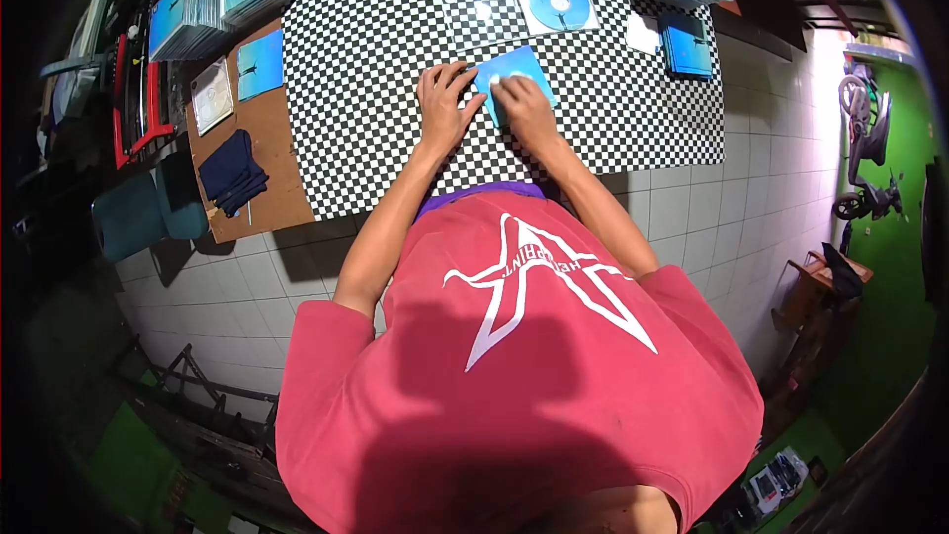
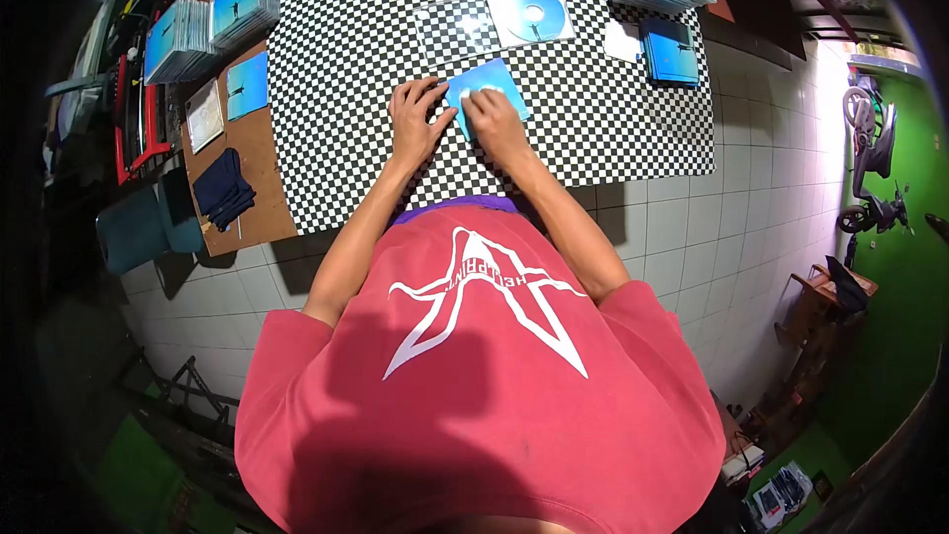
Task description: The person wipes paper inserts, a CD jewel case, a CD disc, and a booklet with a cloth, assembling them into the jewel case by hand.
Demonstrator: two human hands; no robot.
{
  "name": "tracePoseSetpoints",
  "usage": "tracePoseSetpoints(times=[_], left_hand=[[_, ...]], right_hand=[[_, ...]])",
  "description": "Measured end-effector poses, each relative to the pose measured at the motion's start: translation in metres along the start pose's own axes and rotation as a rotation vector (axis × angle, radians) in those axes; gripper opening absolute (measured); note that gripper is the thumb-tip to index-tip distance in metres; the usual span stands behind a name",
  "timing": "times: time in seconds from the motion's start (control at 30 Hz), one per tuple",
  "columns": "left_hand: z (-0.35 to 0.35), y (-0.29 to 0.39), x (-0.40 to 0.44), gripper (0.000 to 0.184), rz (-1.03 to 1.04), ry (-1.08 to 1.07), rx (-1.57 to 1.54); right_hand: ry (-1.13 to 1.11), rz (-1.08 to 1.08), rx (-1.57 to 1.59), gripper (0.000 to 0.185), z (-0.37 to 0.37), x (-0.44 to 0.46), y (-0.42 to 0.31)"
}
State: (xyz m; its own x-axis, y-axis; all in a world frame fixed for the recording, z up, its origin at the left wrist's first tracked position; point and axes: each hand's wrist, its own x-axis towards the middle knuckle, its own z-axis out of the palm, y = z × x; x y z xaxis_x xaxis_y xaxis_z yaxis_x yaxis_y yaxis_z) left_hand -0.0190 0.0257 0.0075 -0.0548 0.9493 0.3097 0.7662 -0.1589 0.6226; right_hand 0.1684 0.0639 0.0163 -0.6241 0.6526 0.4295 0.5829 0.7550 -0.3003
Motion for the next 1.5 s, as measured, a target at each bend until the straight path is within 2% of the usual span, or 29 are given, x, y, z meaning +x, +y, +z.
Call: tracePoseSetpoints(times=[0.1, 0.17, 0.2, 0.3, 0.37, 0.4, 0.47, 0.5, 0.57, 0.67, 0.73, 0.8, 0.83, 0.9, 0.97, 1.13, 1.23, 1.33, 1.5], left_hand=[[0.0, 0.0, -0.001, 0.044, -0.004, -0.003, 0.01], [0.001, -0.002, -0.001, 0.043, 0.0, 0.001, 0.01], [0.003, -0.003, -0.001, 0.043, 0.006, 0.006, 0.009], [-0.002, 0.0, 0.0, 0.043, -0.013, -0.011, -0.021], [0.0, -0.002, -0.001, 0.044, -0.003, -0.007, 0.008], [-0.002, -0.001, 0.0, 0.045, 0.001, -0.016, 0.003], [-0.001, 0.0, -0.003, 0.044, -0.012, -0.02, 0.001], [-0.001, 0.0, -0.003, 0.044, -0.015, -0.021, 0.001], [0.002, -0.004, 0.0, 0.046, -0.008, -0.015, 0.01], [0.003, -0.005, -0.002, 0.047, 0.004, -0.004, 0.011], [0.001, -0.003, -0.001, 0.045, -0.013, -0.032, -0.035], [0.0, -0.003, -0.001, 0.045, -0.005, -0.032, -0.027], [0.0, -0.002, -0.003, 0.045, -0.004, -0.035, -0.02], [0.001, -0.002, -0.001, 0.045, 0.005, -0.03, -0.014], [0.0, -0.001, -0.002, 0.045, -0.002, -0.035, -0.019], [0.001, -0.002, -0.002, 0.044, 0.001, -0.059, 0.014], [0.002, -0.001, -0.004, 0.048, 0.048, -0.037, 0.062], [0.001, 0.0, -0.004, 0.051, 0.063, -0.048, 0.08], [0.004, 0.0, -0.007, 0.052, 0.061, -0.071, 0.147]], right_hand=[[0.045, 0.187, -0.069, 0.033, 0.006, 0.013, 0.009], [-0.059, 0.252, -0.022, 0.038, 0.01, 0.005, -0.006], [-0.013, 0.147, 0.012, 0.04, 0.009, -0.005, -0.015], [-0.027, 0.009, 0.029, 0.04, 0.005, -0.026, -0.012], [-0.045, 0.087, -0.025, 0.039, -0.006, -0.013, -0.002], [0.049, 0.171, -0.018, 0.038, 0.001, -0.006, 0.006], [0.075, 0.278, -0.022, 0.035, 0.007, 0.006, 0.008], [0.014, 0.302, 0.0, 0.034, 0.008, 0.007, 0.002], [-0.005, 0.134, 0.083, 0.044, 0.016, -0.008, -0.012], [0.029, 0.044, 0.042, 0.043, 0.016, -0.013, 0.004], [0.101, 0.287, 0.025, 0.044, 0.009, 0.008, 0.027], [0.153, 0.431, -0.036, 0.04, 0.014, 0.024, 0.041], [0.107, 0.429, -0.056, 0.037, 0.015, 0.024, 0.033], [0.051, 0.263, 0.0, 0.037, 0.016, 0.015, 0.015], [0.083, 0.165, -0.007, 0.036, 0.017, 0.002, 0.0], [0.076, 0.337, -0.007, 0.04, 0.013, 0.027, 0.039], [0.076, 0.304, -0.03, 0.042, 0.011, 0.018, 0.038], [0.094, 0.305, -0.005, 0.042, -0.001, -0.017, 0.021], [-0.002, 0.331, -0.017, 0.05, -0.013, -0.062, -0.013]])
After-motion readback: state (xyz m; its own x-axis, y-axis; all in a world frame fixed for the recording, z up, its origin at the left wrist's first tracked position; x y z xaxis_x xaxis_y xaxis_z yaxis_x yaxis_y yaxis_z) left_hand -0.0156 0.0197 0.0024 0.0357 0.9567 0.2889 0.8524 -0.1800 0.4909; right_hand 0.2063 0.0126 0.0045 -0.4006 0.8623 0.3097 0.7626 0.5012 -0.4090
